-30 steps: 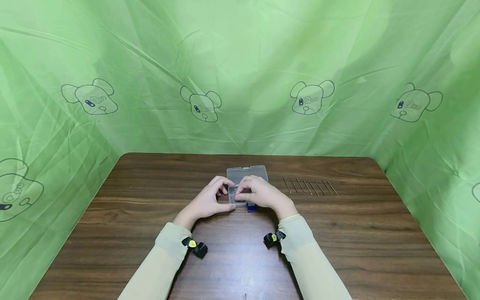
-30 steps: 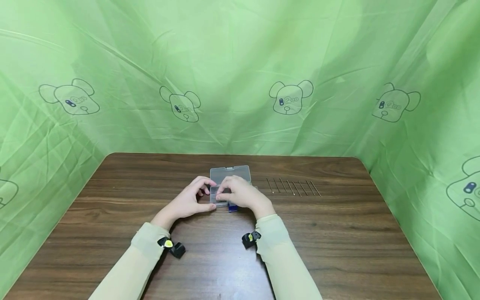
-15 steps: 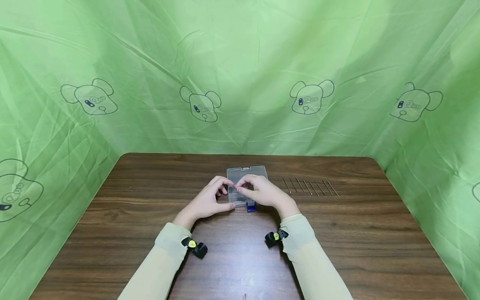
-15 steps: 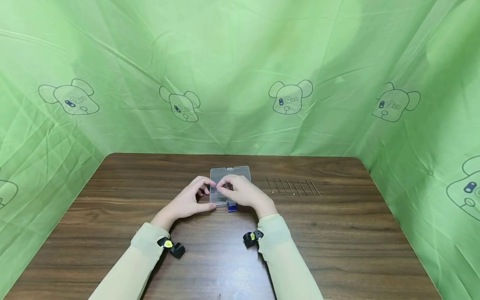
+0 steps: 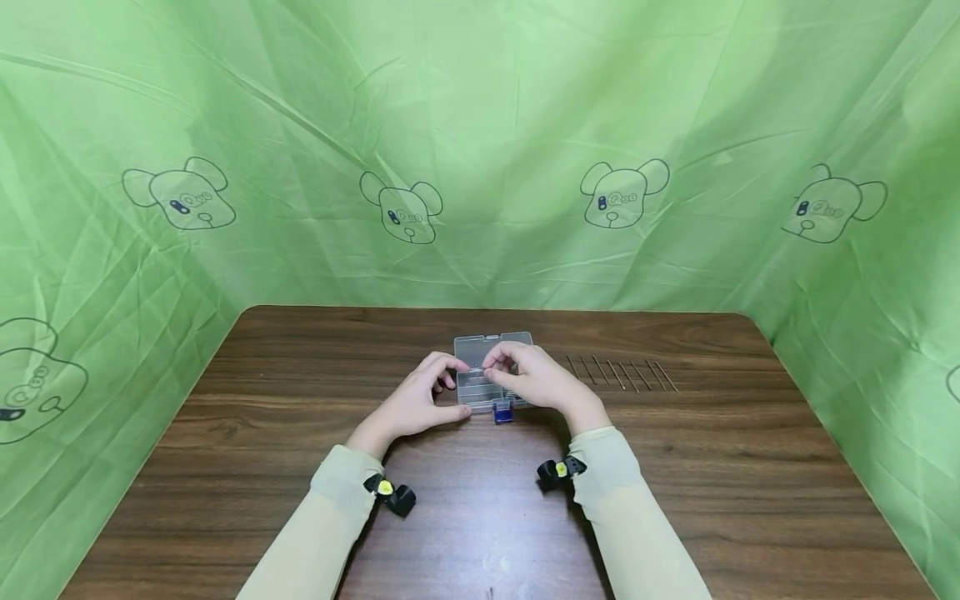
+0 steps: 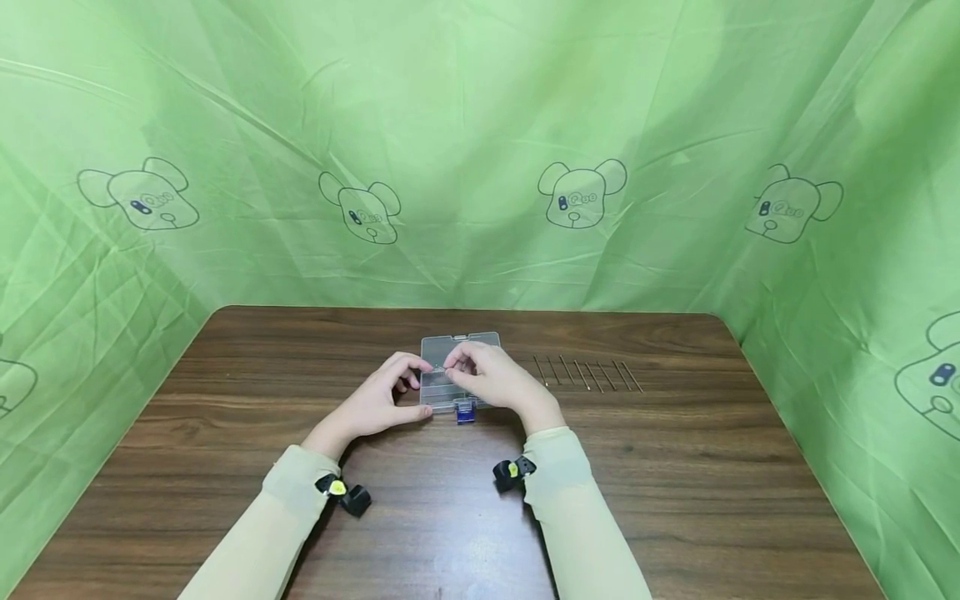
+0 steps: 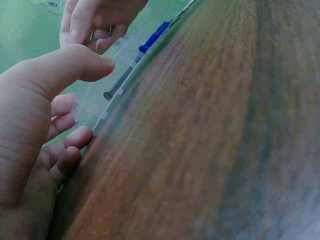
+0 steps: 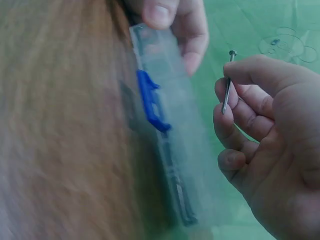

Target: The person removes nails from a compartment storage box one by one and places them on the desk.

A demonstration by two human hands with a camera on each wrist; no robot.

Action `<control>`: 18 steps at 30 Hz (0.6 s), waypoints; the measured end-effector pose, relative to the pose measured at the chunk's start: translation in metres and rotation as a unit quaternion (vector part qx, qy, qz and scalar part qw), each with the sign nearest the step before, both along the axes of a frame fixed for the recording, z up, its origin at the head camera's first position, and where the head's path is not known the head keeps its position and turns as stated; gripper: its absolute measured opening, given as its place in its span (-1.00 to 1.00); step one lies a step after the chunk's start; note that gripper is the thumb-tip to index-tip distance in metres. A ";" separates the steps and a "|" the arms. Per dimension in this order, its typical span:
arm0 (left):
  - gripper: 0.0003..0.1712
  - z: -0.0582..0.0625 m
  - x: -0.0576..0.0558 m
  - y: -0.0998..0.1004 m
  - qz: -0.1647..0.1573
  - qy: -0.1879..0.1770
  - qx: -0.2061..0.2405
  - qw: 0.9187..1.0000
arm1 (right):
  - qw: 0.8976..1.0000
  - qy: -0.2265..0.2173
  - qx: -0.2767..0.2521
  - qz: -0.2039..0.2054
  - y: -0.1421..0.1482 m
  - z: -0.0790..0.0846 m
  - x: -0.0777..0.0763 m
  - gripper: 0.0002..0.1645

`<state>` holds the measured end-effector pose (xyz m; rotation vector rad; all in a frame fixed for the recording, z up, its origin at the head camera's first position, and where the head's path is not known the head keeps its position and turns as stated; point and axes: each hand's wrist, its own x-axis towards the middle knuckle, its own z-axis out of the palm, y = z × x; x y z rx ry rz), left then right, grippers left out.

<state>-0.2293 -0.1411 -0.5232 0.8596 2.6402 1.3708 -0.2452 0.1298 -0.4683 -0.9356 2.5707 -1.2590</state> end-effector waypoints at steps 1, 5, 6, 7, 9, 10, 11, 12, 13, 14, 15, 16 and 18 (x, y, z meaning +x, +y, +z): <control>-0.26 0.000 0.000 0.000 0.000 -0.001 -0.001 1.000 | 1.000 0.004 -0.001 -0.008 0.003 0.002 0.001 -0.88; -0.26 0.002 0.001 0.000 -0.001 -0.003 0.000 1.000 | 0.998 0.039 -0.008 -0.039 0.017 0.014 0.006 -0.87; -0.26 0.002 0.001 0.000 -0.001 -0.003 0.001 1.000 | 0.998 0.051 -0.009 -0.048 0.021 0.016 0.008 -0.86; -0.26 0.002 0.001 0.000 0.000 -0.003 0.001 1.000 | 0.996 0.063 -0.012 -0.056 0.026 0.018 0.009 -0.86; -0.27 0.002 0.001 0.000 0.001 -0.003 0.002 1.000 | 0.994 0.082 -0.016 -0.076 0.036 0.023 0.013 -0.87; -0.27 0.001 0.001 0.000 0.001 -0.003 0.002 1.000 | 0.992 0.089 -0.016 -0.089 0.041 0.024 0.015 -0.87; -0.27 0.001 0.001 0.000 0.002 -0.003 0.001 1.000 | 0.990 0.092 -0.017 -0.103 0.046 0.025 0.018 -0.88; -0.27 0.001 0.001 0.000 0.002 -0.003 0.000 1.000 | 0.989 0.094 -0.015 -0.117 0.051 0.026 0.020 -0.88; -0.27 0.001 0.001 0.000 0.001 -0.002 -0.001 1.000 | 0.987 0.093 -0.013 -0.130 0.056 0.027 0.022 -0.88; -0.27 0.001 0.001 0.000 0.001 -0.002 -0.002 1.000 | 0.986 0.091 -0.008 -0.143 0.061 0.027 0.025 -0.87; -0.27 0.001 0.001 0.000 0.001 -0.002 -0.004 1.000 | 0.984 0.086 -0.004 -0.153 0.066 0.026 0.028 -0.86; -0.27 0.001 0.001 0.000 0.001 -0.002 -0.006 1.000 | 0.984 0.082 -0.001 -0.161 0.070 0.026 0.031 -0.84; -0.27 0.001 0.001 0.000 0.001 0.000 -0.008 1.000 | 0.982 0.069 0.007 -0.173 0.079 0.024 0.037 -0.81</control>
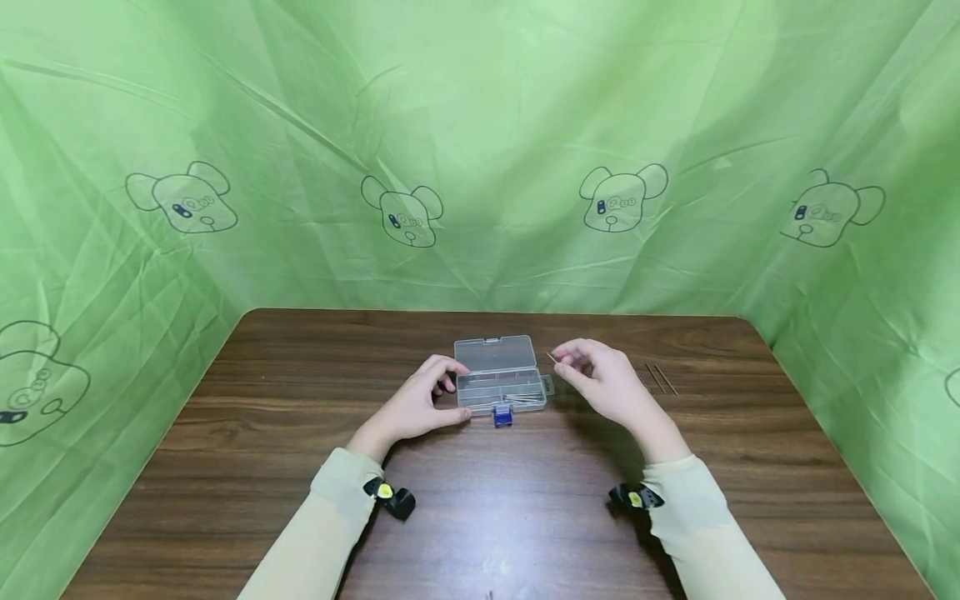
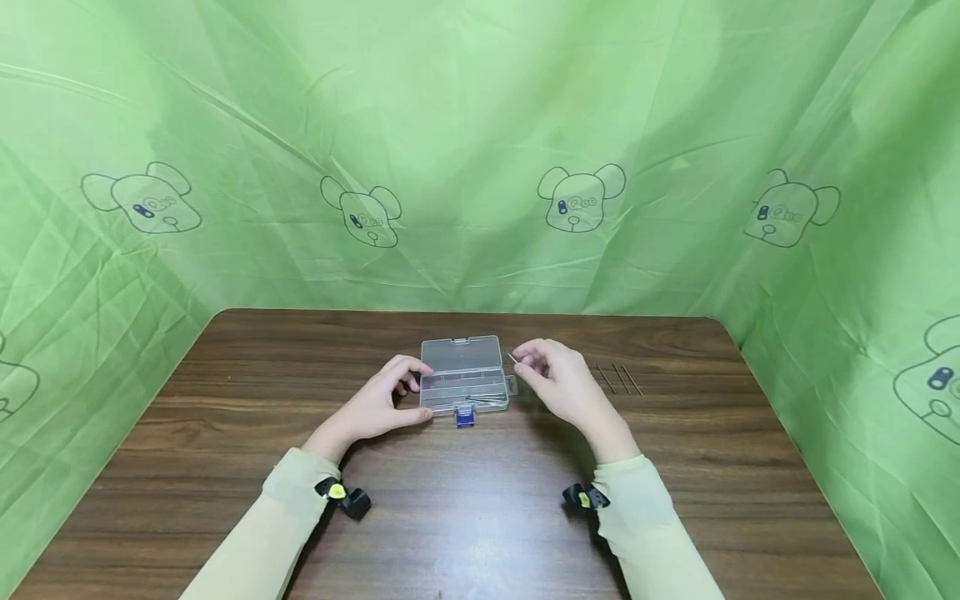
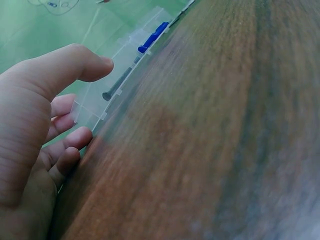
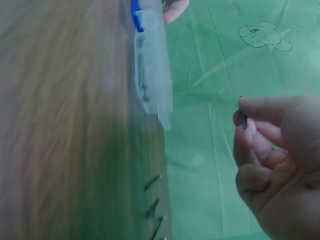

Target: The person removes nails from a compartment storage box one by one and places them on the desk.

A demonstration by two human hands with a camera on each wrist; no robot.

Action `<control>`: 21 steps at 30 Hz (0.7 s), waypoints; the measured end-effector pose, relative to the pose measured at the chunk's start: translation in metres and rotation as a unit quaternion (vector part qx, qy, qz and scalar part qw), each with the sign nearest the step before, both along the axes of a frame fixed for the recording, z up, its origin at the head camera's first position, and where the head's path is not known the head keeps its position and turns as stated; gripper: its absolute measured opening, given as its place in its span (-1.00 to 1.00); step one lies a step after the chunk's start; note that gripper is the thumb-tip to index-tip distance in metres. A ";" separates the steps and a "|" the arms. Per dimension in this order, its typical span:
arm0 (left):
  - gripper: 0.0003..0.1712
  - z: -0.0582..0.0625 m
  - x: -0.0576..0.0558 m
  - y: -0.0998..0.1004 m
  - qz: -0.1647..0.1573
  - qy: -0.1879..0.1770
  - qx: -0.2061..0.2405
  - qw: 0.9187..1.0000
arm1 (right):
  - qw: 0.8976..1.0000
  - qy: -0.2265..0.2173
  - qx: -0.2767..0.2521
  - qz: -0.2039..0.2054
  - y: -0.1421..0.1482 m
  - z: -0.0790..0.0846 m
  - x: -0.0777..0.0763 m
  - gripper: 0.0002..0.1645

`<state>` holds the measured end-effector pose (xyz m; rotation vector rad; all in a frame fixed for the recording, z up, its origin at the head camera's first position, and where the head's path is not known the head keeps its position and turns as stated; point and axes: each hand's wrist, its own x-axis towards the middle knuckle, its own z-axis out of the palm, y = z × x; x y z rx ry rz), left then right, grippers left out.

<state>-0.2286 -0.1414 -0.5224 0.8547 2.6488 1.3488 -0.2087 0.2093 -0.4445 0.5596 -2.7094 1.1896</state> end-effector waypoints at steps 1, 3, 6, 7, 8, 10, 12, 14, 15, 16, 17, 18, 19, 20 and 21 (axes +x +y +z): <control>-0.27 0.000 0.000 0.000 0.000 0.001 -0.001 1.000 | 1.000 -0.006 0.002 -0.005 0.005 -0.001 0.003 -0.79; -0.27 0.000 0.000 0.000 -0.001 0.001 -0.002 1.000 | 1.000 -0.021 0.003 -0.016 0.014 -0.003 0.009 -0.77; -0.27 0.002 0.001 0.000 -0.003 -0.002 -0.001 1.000 | 0.998 -0.048 -0.003 -0.032 0.025 -0.005 0.016 -0.76; -0.27 0.003 0.001 0.000 -0.003 -0.003 -0.001 1.000 | 0.998 -0.059 -0.007 -0.036 0.028 -0.006 0.018 -0.75; -0.26 0.004 0.002 0.000 -0.004 -0.004 0.000 1.000 | 0.997 -0.069 -0.010 -0.040 0.030 -0.006 0.020 -0.75; -0.26 0.004 0.002 0.000 -0.003 -0.005 0.000 1.000 | 0.995 -0.088 -0.014 -0.046 0.034 -0.008 0.022 -0.74; -0.26 0.005 0.002 0.000 -0.003 -0.004 0.001 1.000 | 0.993 -0.106 -0.020 -0.048 0.038 -0.011 0.024 -0.74; -0.26 0.005 0.002 0.000 -0.003 -0.004 0.001 1.000 | 0.991 -0.120 -0.022 -0.049 0.040 -0.014 0.025 -0.74; -0.26 0.005 0.002 0.000 -0.002 -0.004 0.001 1.000 | 0.990 -0.127 -0.023 -0.050 0.041 -0.016 0.026 -0.74; -0.27 0.004 0.002 0.000 -0.002 -0.004 0.001 1.000 | 0.990 -0.133 -0.024 -0.049 0.041 -0.018 0.026 -0.75; -0.27 0.004 0.002 0.000 -0.002 -0.004 0.001 1.000 | 0.989 -0.138 -0.023 -0.050 0.042 -0.020 0.026 -0.75; -0.27 0.004 0.002 0.000 -0.002 -0.004 0.001 1.000 | 0.988 -0.141 -0.020 -0.051 0.043 -0.023 0.026 -0.75; -0.27 0.004 0.002 0.000 -0.002 -0.004 0.001 1.000 | 0.988 -0.144 -0.015 -0.052 0.044 -0.025 0.026 -0.75; -0.27 0.003 0.002 0.001 -0.002 -0.005 0.001 1.000 | 0.988 -0.145 -0.008 -0.054 0.045 -0.028 0.026 -0.76; -0.27 0.003 0.002 0.001 -0.002 -0.005 0.001 1.000 | 0.988 -0.146 -0.001 -0.054 0.046 -0.030 0.025 -0.77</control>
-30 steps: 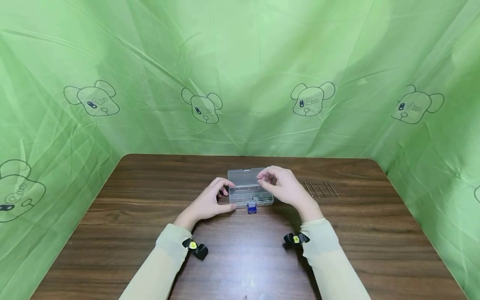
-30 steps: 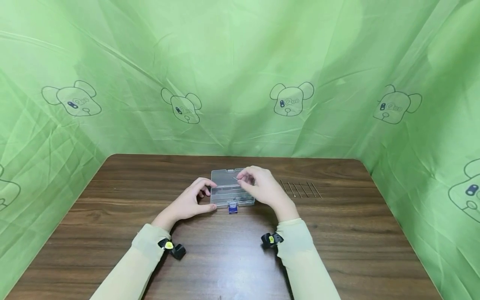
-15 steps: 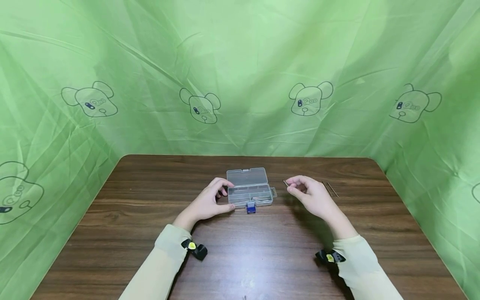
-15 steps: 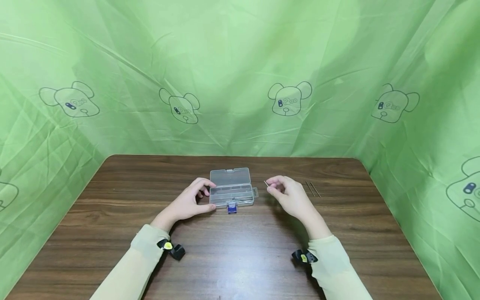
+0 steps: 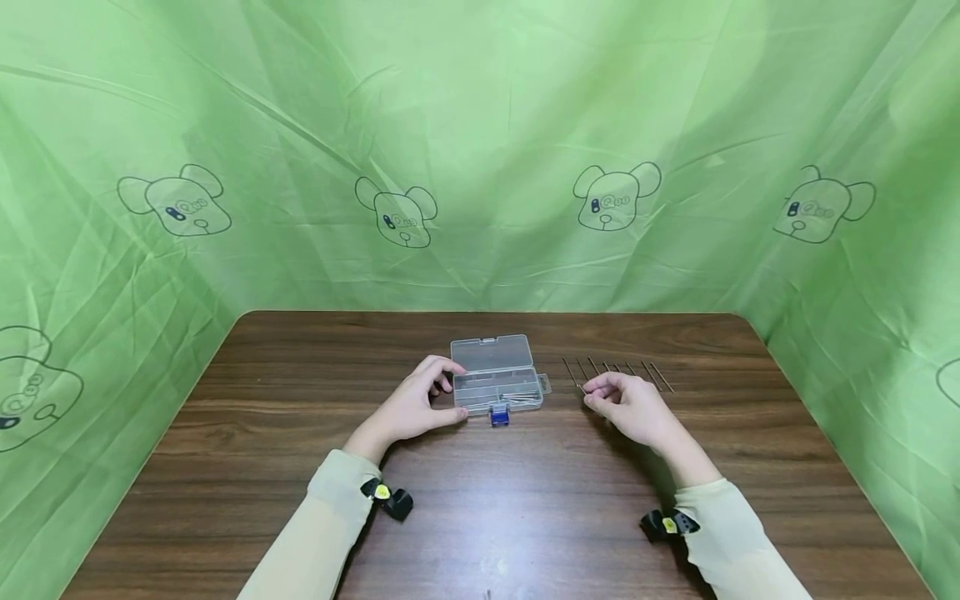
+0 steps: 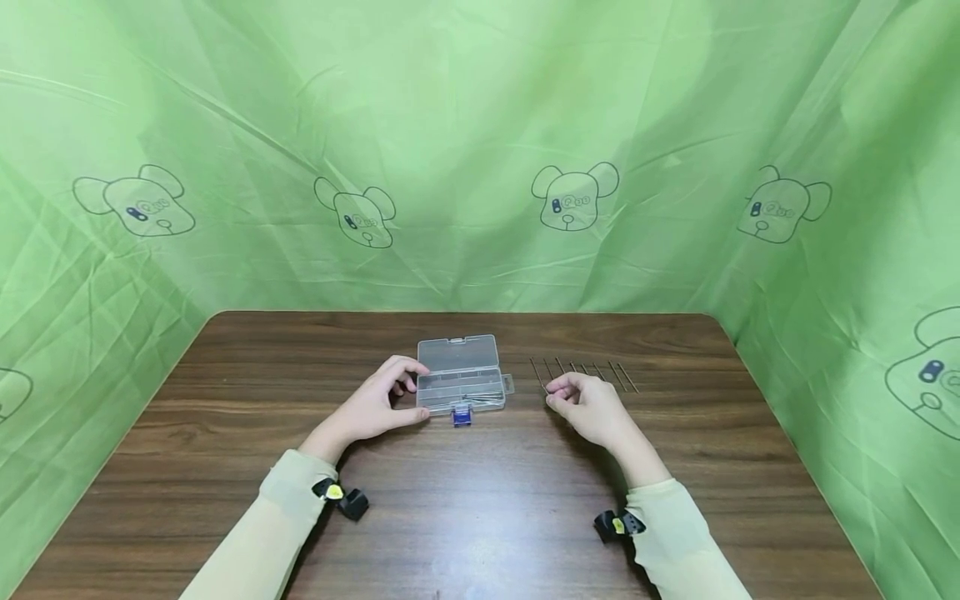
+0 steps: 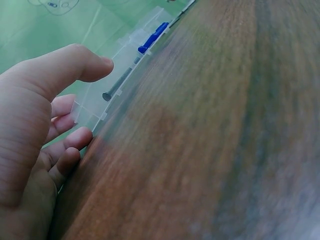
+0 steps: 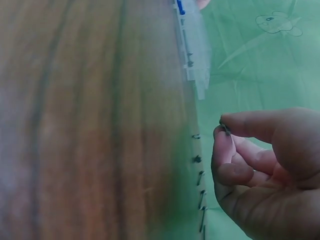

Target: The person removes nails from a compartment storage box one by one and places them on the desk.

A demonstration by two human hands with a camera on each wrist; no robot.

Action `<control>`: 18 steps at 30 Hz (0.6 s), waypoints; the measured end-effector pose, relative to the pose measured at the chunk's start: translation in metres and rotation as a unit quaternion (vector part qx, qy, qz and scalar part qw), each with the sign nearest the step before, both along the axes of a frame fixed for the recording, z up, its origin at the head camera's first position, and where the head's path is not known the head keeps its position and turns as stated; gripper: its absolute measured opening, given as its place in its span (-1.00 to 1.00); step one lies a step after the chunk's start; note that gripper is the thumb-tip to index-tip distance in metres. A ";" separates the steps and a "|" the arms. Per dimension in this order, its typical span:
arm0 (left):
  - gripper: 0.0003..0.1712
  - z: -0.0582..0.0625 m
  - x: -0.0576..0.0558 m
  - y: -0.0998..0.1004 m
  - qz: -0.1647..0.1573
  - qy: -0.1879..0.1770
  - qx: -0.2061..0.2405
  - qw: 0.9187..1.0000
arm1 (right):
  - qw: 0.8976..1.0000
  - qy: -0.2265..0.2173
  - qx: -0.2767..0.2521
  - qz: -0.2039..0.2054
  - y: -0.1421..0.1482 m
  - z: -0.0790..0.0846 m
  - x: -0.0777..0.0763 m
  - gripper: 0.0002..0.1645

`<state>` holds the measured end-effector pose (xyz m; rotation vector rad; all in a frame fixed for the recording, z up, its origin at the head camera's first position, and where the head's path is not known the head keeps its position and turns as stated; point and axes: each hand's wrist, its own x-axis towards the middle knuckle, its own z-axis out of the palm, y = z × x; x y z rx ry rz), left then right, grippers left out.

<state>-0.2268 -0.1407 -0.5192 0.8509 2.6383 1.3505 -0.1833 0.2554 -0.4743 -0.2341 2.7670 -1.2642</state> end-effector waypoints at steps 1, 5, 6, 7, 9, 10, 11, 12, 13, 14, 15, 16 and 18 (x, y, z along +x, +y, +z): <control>-0.27 0.000 0.000 0.000 0.000 0.000 0.001 1.000 | 1.000 -0.001 0.007 0.001 0.001 -0.002 0.000 -0.78; -0.27 -0.001 0.000 0.000 0.001 0.000 0.000 1.000 | 1.000 -0.006 0.025 0.003 0.004 -0.007 -0.001 -0.82; -0.27 -0.001 0.000 0.000 0.002 0.000 0.000 1.000 | 1.000 -0.008 0.026 0.004 0.005 -0.008 -0.001 -0.83; -0.27 -0.001 0.000 0.000 0.002 0.000 0.001 1.000 | 1.000 -0.011 0.026 0.004 0.005 -0.009 -0.001 -0.83; -0.27 -0.001 0.000 -0.001 0.003 0.001 0.001 1.000 | 1.000 -0.015 0.026 0.006 0.006 -0.010 0.000 -0.83; -0.27 -0.001 0.000 -0.001 0.003 0.000 0.002 1.000 | 0.999 -0.017 0.026 0.008 0.006 -0.011 0.000 -0.83; -0.28 -0.002 0.000 -0.001 0.003 0.000 0.002 1.000 | 0.999 -0.017 0.027 0.011 0.007 -0.012 0.000 -0.83; -0.28 -0.002 0.000 -0.001 0.003 0.000 0.002 1.000 | 0.999 -0.018 0.028 0.013 0.007 -0.013 0.000 -0.83; -0.27 -0.002 -0.001 -0.001 0.003 0.000 0.001 1.000 | 0.999 -0.018 0.028 0.015 0.008 -0.013 0.000 -0.82; -0.27 -0.002 -0.001 -0.001 0.003 0.000 0.001 1.000 | 0.999 -0.017 0.029 0.017 0.008 -0.013 0.000 -0.82; -0.27 -0.002 -0.001 0.000 0.003 -0.001 0.001 1.000 | 0.999 -0.015 0.031 0.019 0.008 -0.013 0.000 -0.82; -0.27 -0.002 -0.001 0.000 0.003 -0.001 0.000 1.000 | 0.999 -0.014 0.033 0.021 0.009 -0.013 0.000 -0.82; -0.27 -0.002 -0.001 0.000 0.002 -0.002 0.000 1.000 | 0.999 -0.013 0.036 0.023 0.009 -0.013 0.001 -0.81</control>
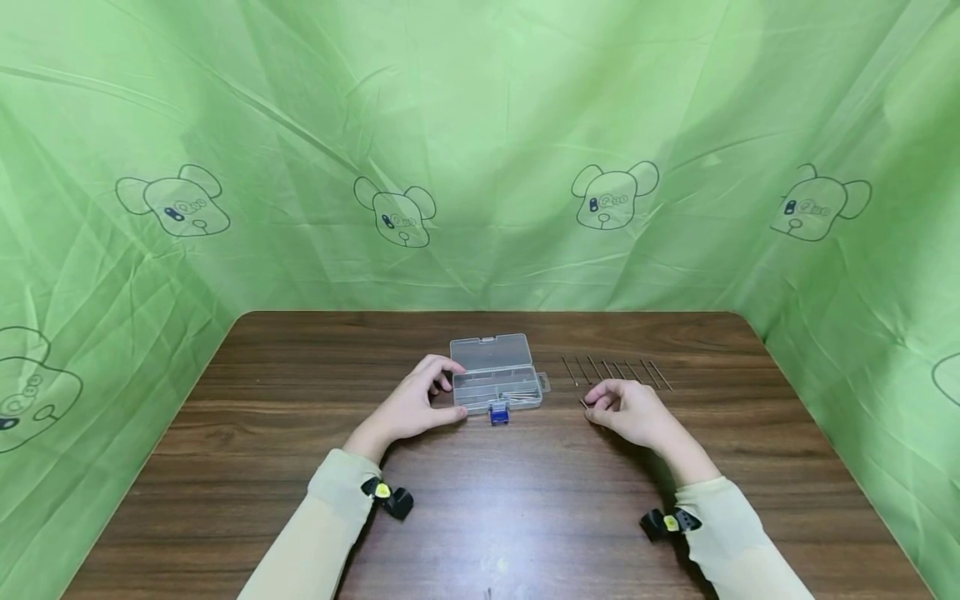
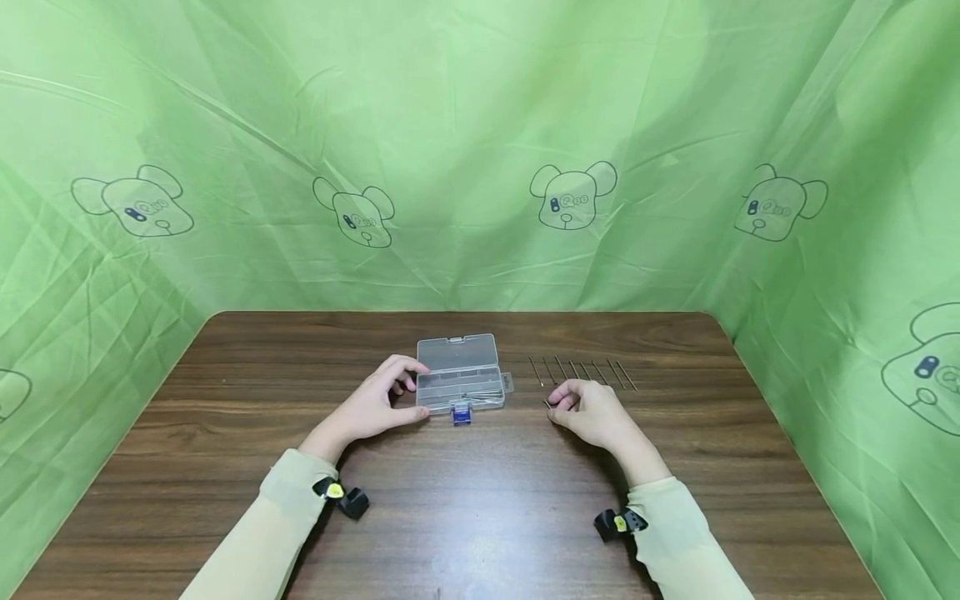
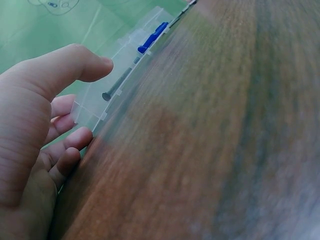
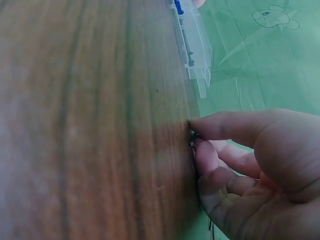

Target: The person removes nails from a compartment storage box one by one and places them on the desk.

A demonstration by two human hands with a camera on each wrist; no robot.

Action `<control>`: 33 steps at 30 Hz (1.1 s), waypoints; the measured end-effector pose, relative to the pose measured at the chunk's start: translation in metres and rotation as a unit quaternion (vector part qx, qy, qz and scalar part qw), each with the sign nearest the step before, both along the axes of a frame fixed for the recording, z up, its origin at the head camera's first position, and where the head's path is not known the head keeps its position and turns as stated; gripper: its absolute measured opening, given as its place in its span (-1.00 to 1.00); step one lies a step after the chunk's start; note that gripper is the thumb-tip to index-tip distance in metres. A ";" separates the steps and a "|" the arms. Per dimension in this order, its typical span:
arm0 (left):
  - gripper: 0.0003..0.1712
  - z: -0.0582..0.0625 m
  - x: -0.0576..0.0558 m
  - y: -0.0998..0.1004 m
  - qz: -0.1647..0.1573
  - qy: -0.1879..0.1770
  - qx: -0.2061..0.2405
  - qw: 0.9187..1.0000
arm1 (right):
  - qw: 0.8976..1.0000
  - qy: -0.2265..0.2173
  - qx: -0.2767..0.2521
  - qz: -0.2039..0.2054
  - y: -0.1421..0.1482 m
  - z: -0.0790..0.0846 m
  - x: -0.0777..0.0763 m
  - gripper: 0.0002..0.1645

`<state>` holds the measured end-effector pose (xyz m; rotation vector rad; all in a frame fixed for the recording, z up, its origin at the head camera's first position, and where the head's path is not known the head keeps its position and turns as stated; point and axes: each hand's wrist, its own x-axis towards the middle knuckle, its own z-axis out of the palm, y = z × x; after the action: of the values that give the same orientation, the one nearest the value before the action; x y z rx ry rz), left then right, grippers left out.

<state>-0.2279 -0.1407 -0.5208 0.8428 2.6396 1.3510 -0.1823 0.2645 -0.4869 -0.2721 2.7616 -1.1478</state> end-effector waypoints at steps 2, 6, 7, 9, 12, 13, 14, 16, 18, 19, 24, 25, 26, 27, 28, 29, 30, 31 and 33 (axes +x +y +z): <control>-0.27 0.000 0.000 0.000 -0.001 0.000 -0.001 1.000 | 1.000 0.002 0.004 0.001 0.000 0.001 0.001 -0.81; -0.27 0.001 0.000 0.001 -0.003 0.004 -0.003 1.000 | 1.000 -0.001 0.005 -0.001 0.001 0.003 0.002 -0.80; -0.27 0.001 0.000 0.001 -0.004 0.005 -0.003 1.000 | 1.000 -0.002 0.005 -0.002 0.001 0.004 0.002 -0.79; -0.27 0.001 0.000 0.001 -0.004 0.005 -0.003 1.000 | 1.000 -0.005 0.003 -0.004 0.001 0.004 0.002 -0.79; -0.27 0.002 -0.001 0.001 -0.004 0.004 -0.001 1.000 | 1.000 -0.007 0.002 -0.008 0.002 0.002 0.000 -0.79; -0.27 0.002 -0.001 0.001 -0.005 0.003 0.000 1.000 | 1.000 -0.007 0.001 -0.010 0.002 0.001 0.000 -0.79; -0.27 0.002 -0.001 0.001 -0.005 0.002 0.001 1.000 | 1.000 -0.008 0.001 -0.010 0.002 0.000 -0.001 -0.79; -0.28 0.001 0.000 0.000 -0.005 0.000 0.003 1.000 | 1.000 -0.011 -0.001 -0.013 0.003 -0.002 -0.002 -0.79; -0.29 0.001 0.000 0.000 -0.005 -0.003 0.004 1.000 | 1.000 -0.015 -0.002 -0.013 0.004 -0.004 -0.002 -0.78; -0.29 0.001 0.001 0.000 -0.004 -0.004 0.004 1.000 | 1.000 -0.017 -0.003 -0.013 0.004 -0.004 -0.002 -0.78; -0.28 0.001 0.002 -0.001 -0.002 -0.006 0.002 1.000 | 1.000 -0.020 -0.010 -0.010 0.002 -0.003 -0.001 -0.76; -0.28 0.001 0.002 -0.001 -0.001 -0.005 0.002 1.000 | 1.000 -0.020 -0.011 -0.010 0.001 -0.002 0.000 -0.76; -0.28 0.001 0.002 -0.001 -0.001 -0.004 0.001 1.000 | 1.000 -0.020 -0.012 -0.009 0.001 -0.001 0.000 -0.75; -0.28 0.001 0.002 -0.001 -0.001 -0.004 0.000 1.000 | 1.000 -0.020 -0.013 -0.010 0.001 -0.001 0.001 -0.75; -0.28 0.001 0.002 -0.001 0.000 -0.003 -0.001 1.000 | 1.000 -0.021 -0.014 -0.010 0.000 0.000 0.001 -0.75; -0.27 0.001 0.002 -0.001 0.000 -0.002 -0.003 1.000 | 1.000 -0.021 -0.014 -0.011 0.000 0.001 0.002 -0.74; -0.27 0.001 0.002 -0.001 -0.001 -0.002 -0.002 1.000 | 1.000 -0.022 -0.016 -0.012 0.000 0.001 0.002 -0.75; -0.27 0.001 0.002 -0.001 -0.001 -0.001 -0.002 1.000 | 1.000 -0.023 -0.017 -0.012 0.000 0.001 0.002 -0.74; -0.28 0.001 0.002 -0.001 -0.002 0.001 0.000 1.000 | 0.999 -0.024 -0.019 -0.014 0.001 0.001 0.001 -0.74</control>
<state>-0.2263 -0.1414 -0.5198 0.8489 2.6386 1.3497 -0.1810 0.2653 -0.4857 -0.2083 2.7125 -1.1978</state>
